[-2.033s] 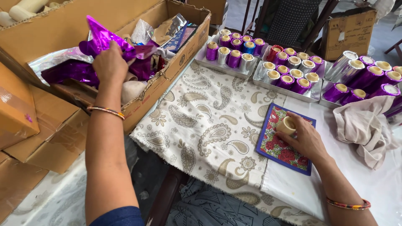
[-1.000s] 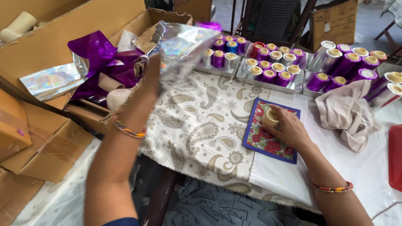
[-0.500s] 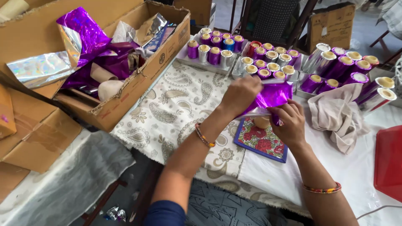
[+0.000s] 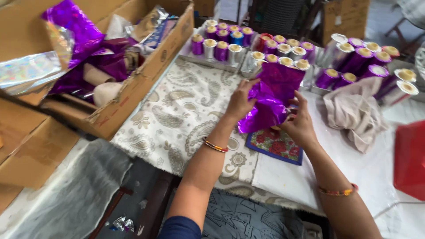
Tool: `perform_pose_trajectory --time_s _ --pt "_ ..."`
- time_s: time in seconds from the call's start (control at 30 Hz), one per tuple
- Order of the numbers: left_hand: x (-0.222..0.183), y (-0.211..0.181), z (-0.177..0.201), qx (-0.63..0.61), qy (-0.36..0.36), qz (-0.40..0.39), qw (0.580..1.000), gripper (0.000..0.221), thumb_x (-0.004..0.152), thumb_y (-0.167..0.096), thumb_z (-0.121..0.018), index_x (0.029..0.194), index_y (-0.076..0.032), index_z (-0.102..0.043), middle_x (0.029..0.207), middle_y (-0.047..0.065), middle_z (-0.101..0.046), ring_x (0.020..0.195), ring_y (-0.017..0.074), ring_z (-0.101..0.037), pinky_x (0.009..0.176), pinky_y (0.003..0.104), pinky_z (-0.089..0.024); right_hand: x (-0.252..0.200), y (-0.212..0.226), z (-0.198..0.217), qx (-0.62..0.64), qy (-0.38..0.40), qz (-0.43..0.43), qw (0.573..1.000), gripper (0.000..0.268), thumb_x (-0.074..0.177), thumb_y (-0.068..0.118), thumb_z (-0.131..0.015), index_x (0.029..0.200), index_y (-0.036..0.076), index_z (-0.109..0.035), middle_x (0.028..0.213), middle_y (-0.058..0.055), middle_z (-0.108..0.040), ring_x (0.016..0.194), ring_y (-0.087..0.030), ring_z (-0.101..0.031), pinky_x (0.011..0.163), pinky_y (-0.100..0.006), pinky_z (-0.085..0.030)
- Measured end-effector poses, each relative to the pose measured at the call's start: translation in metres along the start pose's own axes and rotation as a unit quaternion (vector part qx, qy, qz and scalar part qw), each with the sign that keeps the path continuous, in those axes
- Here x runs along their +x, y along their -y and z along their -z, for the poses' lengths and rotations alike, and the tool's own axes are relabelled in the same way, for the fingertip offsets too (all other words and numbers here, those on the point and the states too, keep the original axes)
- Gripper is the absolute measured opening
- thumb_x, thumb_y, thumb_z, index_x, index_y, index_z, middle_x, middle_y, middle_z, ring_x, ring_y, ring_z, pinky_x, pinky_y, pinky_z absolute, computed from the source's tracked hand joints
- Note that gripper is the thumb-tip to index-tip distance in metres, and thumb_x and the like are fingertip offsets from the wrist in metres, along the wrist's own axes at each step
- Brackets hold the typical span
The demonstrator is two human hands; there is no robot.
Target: The recorder is cleaning and wrapping small cylindrical objects in decorative purple and silver foil at a workspace.
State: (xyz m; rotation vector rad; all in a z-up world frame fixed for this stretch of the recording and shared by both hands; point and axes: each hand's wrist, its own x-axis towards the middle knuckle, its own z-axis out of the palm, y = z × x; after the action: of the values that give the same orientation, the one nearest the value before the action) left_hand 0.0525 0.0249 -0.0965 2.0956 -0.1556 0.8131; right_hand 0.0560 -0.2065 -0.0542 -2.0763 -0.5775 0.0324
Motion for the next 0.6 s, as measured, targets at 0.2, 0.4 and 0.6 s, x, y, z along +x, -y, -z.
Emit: perform_pose_trajectory --time_s 0.2,0.4,0.6 --pt "-0.001 -0.02 0.011 -0.011 -0.025 -0.001 1.0 0.083 0.071 0.003 -0.084 0.146 -0.017 -0.053 0.13 0.014 -0.06 0.12 0.0346 -0.064 0.104 0.039 -0.054 0.005 -0.016 -0.008 0.104 -0.057 0.038 0.992 0.114 0.069 0.003 -0.088 0.159 0.015 -0.018 0.156 -0.018 -0.031 0.14 -0.031 -0.044 0.096 -0.04 -0.06" --pt "-0.006 -0.014 0.005 0.028 0.004 0.014 1.0 0.068 0.072 0.001 -0.085 0.134 -0.017 -0.064 0.116 0.013 -0.059 0.109 0.035 -0.066 0.096 0.041 -0.056 0.003 -0.005 0.014 -0.122 -0.189 0.127 0.966 0.113 0.07 -0.001 -0.093 0.159 0.012 -0.024 0.16 -0.024 -0.011 0.143 -0.044 -0.032 0.102 -0.041 -0.055" --pt "-0.013 -0.034 -0.007 0.093 0.135 0.013 0.986 0.06 0.079 -0.003 -0.08 0.135 -0.017 -0.064 0.127 0.012 -0.059 0.112 0.0347 -0.065 0.095 0.044 -0.054 0.01 -0.027 0.046 -0.034 -0.401 0.289 0.869 0.087 0.093 -0.001 -0.089 0.154 0.01 -0.029 0.157 -0.013 -0.024 0.14 -0.03 -0.053 0.117 -0.039 -0.053"
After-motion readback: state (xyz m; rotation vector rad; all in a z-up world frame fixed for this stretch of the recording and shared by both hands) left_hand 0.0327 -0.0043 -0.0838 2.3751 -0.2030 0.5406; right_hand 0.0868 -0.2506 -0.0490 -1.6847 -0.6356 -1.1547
